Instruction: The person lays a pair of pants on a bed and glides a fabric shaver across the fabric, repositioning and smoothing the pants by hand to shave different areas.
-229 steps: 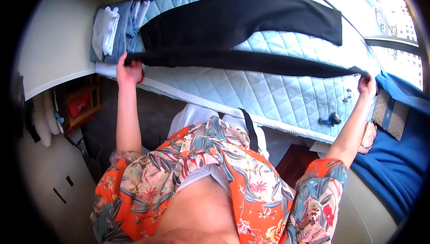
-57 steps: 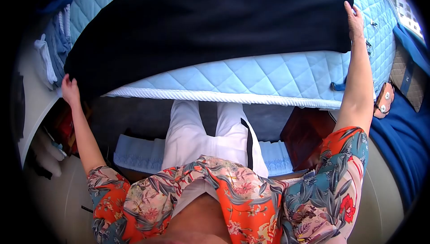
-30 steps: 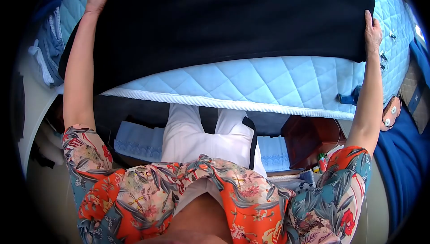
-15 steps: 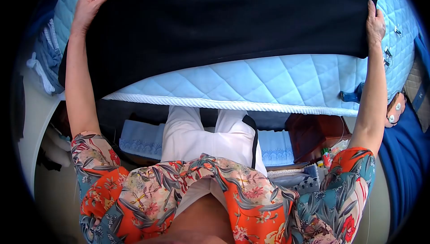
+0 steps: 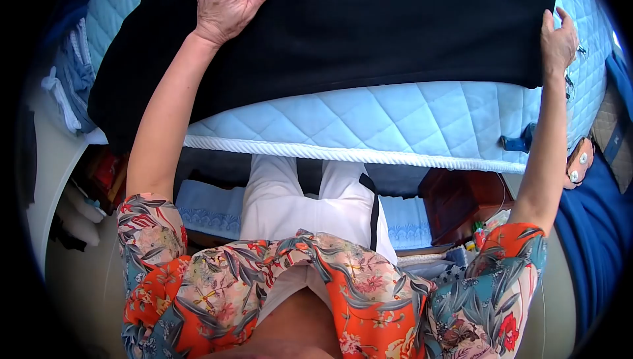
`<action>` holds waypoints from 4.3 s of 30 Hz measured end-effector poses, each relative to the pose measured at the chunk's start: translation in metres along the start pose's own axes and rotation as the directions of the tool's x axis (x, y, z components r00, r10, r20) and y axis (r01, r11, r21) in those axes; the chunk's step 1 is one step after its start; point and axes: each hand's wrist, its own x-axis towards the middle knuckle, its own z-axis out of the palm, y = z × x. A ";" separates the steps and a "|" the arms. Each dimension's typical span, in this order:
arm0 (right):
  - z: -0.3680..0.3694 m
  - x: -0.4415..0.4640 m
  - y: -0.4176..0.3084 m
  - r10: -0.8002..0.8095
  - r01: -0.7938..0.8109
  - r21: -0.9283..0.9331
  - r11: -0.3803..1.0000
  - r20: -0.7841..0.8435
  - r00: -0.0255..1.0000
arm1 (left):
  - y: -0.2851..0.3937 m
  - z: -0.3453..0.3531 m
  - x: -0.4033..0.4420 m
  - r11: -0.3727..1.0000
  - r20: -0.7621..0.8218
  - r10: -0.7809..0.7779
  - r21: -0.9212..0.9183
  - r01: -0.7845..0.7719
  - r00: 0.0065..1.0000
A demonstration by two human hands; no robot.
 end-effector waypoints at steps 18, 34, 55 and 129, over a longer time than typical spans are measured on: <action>0.029 -0.007 -0.035 0.002 -0.014 0.092 0.996 0.124 0.992 | -0.005 0.018 -0.007 1.000 0.057 -0.026 0.011 0.025 0.998; -0.097 -0.234 0.022 0.550 -0.643 0.507 0.574 0.343 0.762 | -0.013 0.038 -0.012 0.996 0.034 -0.023 0.081 0.020 0.999; -0.021 -0.124 0.011 0.568 -0.904 0.372 0.210 0.706 0.422 | -0.023 0.059 -0.021 0.993 -0.060 0.020 0.116 -0.013 0.998; -0.039 -0.152 -0.307 -0.677 0.546 0.464 0.697 0.178 0.714 | -0.036 0.029 -0.035 0.946 -0.231 -0.263 0.131 0.297 0.937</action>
